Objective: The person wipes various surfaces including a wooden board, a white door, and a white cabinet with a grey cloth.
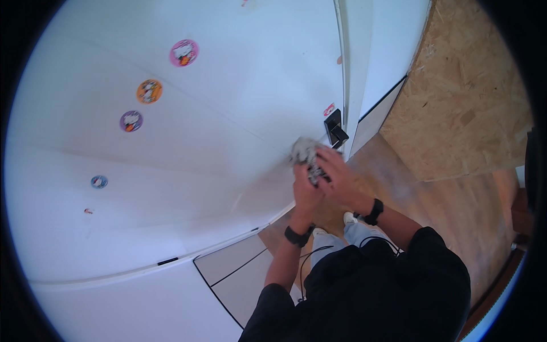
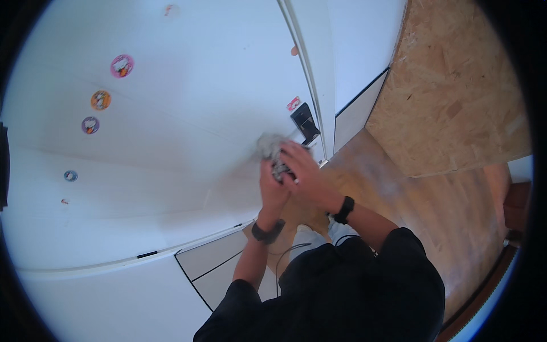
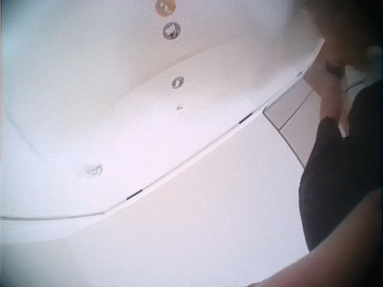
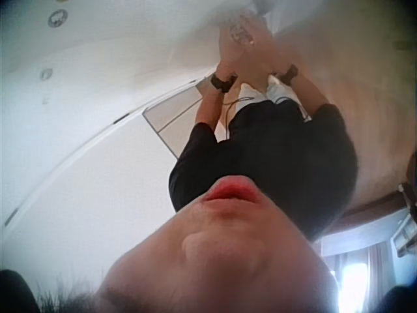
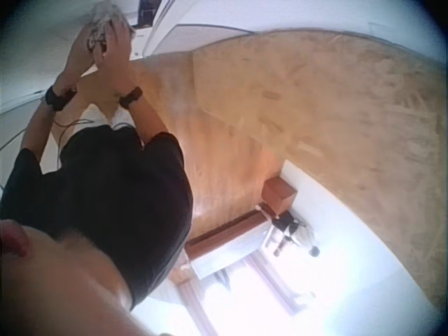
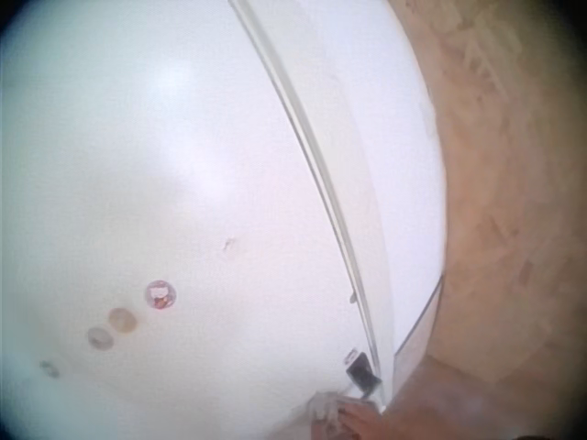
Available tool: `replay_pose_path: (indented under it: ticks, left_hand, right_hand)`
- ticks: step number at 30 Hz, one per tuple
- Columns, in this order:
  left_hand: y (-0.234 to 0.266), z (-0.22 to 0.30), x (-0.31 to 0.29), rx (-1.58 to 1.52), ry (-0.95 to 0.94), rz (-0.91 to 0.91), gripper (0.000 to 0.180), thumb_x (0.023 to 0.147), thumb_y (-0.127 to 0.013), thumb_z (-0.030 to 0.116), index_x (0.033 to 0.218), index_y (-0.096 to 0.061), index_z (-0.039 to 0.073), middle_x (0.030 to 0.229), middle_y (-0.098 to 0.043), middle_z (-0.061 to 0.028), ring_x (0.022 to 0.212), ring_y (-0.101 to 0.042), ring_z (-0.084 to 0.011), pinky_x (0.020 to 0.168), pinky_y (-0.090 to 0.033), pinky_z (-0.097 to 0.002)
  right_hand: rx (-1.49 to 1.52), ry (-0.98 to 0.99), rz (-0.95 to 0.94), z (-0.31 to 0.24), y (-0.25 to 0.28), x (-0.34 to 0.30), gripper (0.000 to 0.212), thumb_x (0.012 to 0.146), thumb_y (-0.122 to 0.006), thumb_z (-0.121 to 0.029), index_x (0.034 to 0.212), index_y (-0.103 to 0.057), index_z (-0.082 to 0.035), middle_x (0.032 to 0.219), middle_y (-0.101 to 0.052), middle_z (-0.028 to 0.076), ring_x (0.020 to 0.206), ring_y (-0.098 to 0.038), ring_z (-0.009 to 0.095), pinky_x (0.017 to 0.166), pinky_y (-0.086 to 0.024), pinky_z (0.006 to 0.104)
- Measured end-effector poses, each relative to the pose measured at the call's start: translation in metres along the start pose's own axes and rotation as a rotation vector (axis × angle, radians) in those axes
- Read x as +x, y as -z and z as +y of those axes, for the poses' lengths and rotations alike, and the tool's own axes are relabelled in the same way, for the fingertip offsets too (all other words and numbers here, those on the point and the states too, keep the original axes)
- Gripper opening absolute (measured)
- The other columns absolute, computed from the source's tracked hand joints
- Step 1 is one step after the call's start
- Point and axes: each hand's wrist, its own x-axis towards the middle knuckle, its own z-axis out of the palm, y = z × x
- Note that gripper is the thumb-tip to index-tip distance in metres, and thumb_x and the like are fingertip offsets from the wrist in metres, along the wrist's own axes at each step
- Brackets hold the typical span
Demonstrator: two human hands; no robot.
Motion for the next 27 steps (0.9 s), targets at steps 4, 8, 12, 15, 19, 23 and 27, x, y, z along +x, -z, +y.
replay_pose_path:
  ticks: [4,8,12,15,19,23,27]
  left_hand:
    - [-0.053,0.019,0.014,0.076,0.018,-0.157,0.046,0.069,-0.060,0.015,0.109,-0.039,0.004,0.097,-0.048,-0.0174,0.081,-0.053,-0.0367,0.063,-0.044,-0.0433]
    - [-0.067,0.025,0.017,0.164,0.125,-0.216,0.045,0.071,-0.057,0.014,0.110,-0.038,0.004,0.098,-0.049,-0.0171,0.080,-0.054,-0.0364,0.062,-0.045,-0.0423]
    - [-0.051,0.020,0.009,0.191,0.183,-0.155,0.052,0.072,-0.055,0.013,0.118,-0.034,0.004,0.100,-0.049,-0.0163,0.080,-0.054,-0.0363,0.062,-0.045,-0.0407]
    - [-0.040,0.024,0.000,0.234,0.220,-0.108,0.054,0.072,-0.054,0.013,0.121,-0.032,0.003,0.100,-0.049,-0.0164,0.079,-0.054,-0.0364,0.062,-0.045,-0.0410]
    - [-0.033,0.012,-0.007,0.385,0.141,-0.104,0.054,0.073,-0.052,0.012,0.122,-0.033,0.002,0.099,-0.050,-0.0173,0.078,-0.055,-0.0361,0.059,-0.046,-0.0408]
    - [-0.037,0.006,-0.009,0.416,0.152,-0.160,0.052,0.073,-0.052,0.011,0.122,-0.034,0.001,0.098,-0.049,-0.0179,0.078,-0.054,-0.0353,0.058,-0.046,-0.0395]
    - [-0.054,0.013,0.000,0.348,0.128,-0.171,0.053,0.073,-0.052,0.009,0.121,-0.035,-0.001,0.100,-0.048,-0.0190,0.079,-0.054,-0.0351,0.059,-0.046,-0.0380]
  right_hand:
    - [-0.126,-0.105,0.001,0.047,0.039,-0.011,0.043,0.069,-0.052,-0.005,0.110,-0.045,0.003,0.123,-0.038,0.018,0.116,-0.034,0.036,0.096,-0.030,0.0406]
    - [-0.213,-0.199,-0.115,0.052,0.044,-0.014,0.042,0.070,-0.051,-0.004,0.111,-0.045,0.002,0.123,-0.038,0.018,0.119,-0.032,0.034,0.094,-0.034,0.0378]
    - [-0.189,-0.268,-0.239,0.030,0.041,-0.004,0.042,0.071,-0.052,-0.006,0.111,-0.045,0.003,0.121,-0.040,0.018,0.120,-0.031,0.031,0.092,-0.036,0.0364]
    - [-0.347,-0.064,-0.187,0.032,0.017,-0.010,0.041,0.071,-0.053,-0.008,0.110,-0.046,0.004,0.120,-0.041,0.017,0.119,-0.032,0.031,0.092,-0.036,0.0366]
    - [-0.197,-0.144,-0.152,0.027,0.004,-0.012,0.040,0.071,-0.052,-0.008,0.109,-0.046,0.004,0.118,-0.043,0.015,0.118,-0.033,0.029,0.095,-0.032,0.0369]
    - [-0.182,-0.188,-0.114,0.029,0.007,-0.013,0.042,0.071,-0.050,-0.007,0.111,-0.046,0.002,0.118,-0.043,0.012,0.119,-0.032,0.027,0.097,-0.030,0.0374]
    - [-0.267,-0.217,-0.068,0.034,0.016,-0.017,0.043,0.069,-0.050,-0.006,0.112,-0.047,0.000,0.120,-0.043,0.010,0.118,-0.032,0.027,0.097,-0.029,0.0376]
